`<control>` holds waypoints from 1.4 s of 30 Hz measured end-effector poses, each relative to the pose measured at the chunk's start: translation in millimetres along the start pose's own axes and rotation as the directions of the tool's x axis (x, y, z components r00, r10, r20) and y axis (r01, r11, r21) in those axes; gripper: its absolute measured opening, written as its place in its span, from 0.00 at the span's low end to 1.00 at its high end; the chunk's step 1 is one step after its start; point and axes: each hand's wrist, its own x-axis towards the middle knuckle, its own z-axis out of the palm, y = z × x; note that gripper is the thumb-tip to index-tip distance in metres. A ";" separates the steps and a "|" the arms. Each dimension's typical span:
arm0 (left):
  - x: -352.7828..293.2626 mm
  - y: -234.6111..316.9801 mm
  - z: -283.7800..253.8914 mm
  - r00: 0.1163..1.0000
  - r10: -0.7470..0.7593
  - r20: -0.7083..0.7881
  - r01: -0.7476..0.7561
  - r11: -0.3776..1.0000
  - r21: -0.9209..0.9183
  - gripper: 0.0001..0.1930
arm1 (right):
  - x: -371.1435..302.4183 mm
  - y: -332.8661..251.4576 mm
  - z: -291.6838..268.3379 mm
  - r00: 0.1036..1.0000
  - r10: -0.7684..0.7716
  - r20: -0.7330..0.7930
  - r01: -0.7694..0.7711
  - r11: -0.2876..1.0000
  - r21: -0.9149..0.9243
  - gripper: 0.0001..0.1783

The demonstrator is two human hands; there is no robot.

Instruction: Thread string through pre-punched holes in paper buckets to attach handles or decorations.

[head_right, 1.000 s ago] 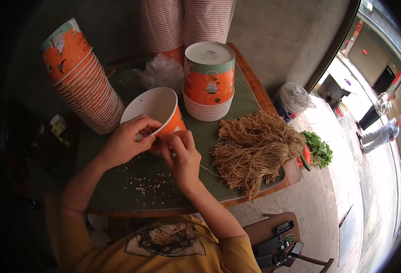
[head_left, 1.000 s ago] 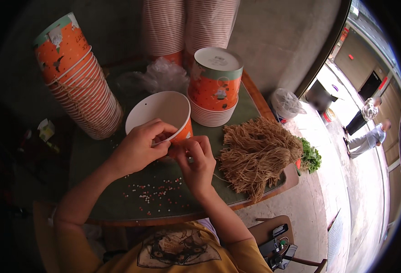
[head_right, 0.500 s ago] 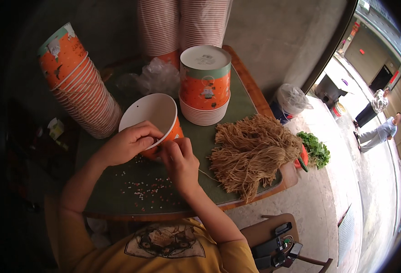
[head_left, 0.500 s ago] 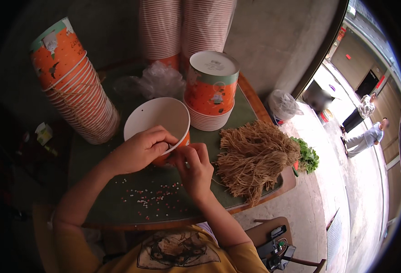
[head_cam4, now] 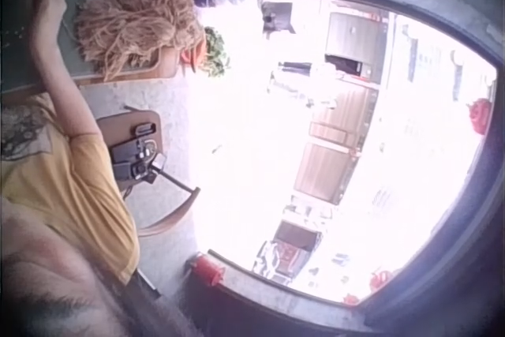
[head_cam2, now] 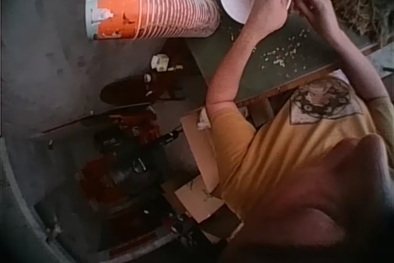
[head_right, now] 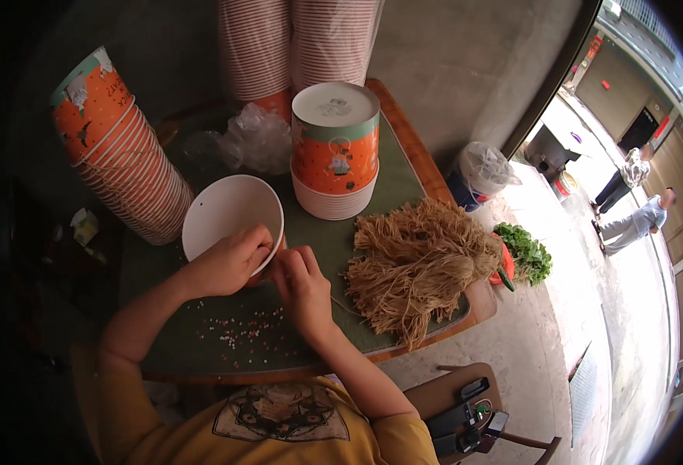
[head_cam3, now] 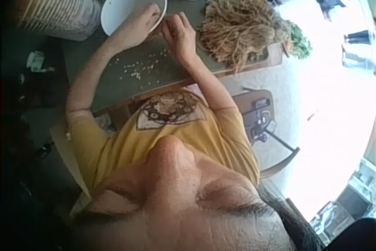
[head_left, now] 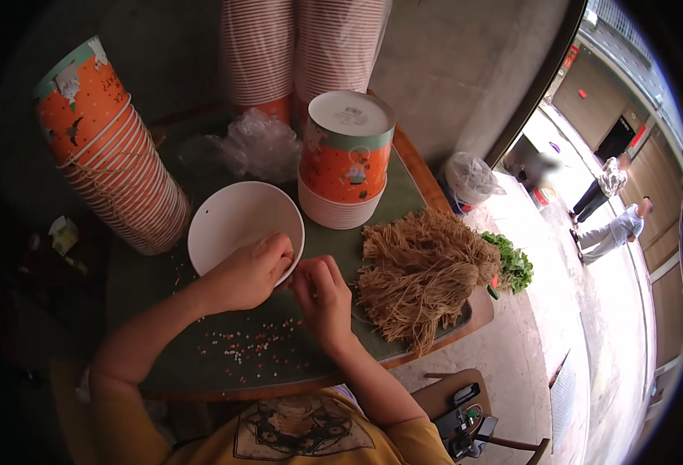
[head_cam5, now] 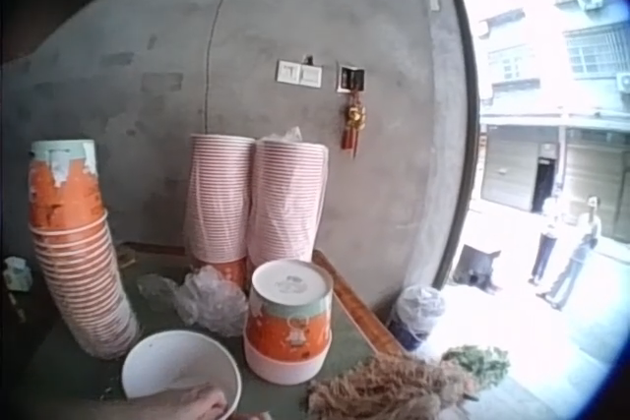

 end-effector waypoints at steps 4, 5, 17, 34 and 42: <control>-0.6 -7.2 -2.5 0.991 0.121 -0.053 -0.113 0.986 0.122 0.05 | 4.0 -0.5 -8.5 0.973 0.188 0.135 -0.213 0.956 0.203 0.04; -1.1 -8.4 -4.1 0.985 0.153 -0.080 -0.136 0.974 0.183 0.05 | 4.8 -0.5 -13.2 0.910 0.342 0.233 -0.400 0.871 0.286 0.05; -0.3 -1.7 -13.7 0.988 0.078 -0.137 -0.105 0.974 -0.199 0.06 | 39.7 -14.0 -21.6 0.953 0.135 0.271 -0.157 0.986 0.060 0.08; -0.8 -0.8 3.1 0.968 -0.248 0.042 0.218 0.745 -0.631 0.08 | 34.0 -13.8 -21.5 0.704 0.467 0.535 -0.681 0.229 0.696 0.03; -0.7 -1.4 -4.1 0.991 -0.131 -0.040 0.067 0.718 -0.693 0.04 | 37.8 -27.7 -75.8 0.734 0.319 0.599 -0.431 0.901 0.048 0.11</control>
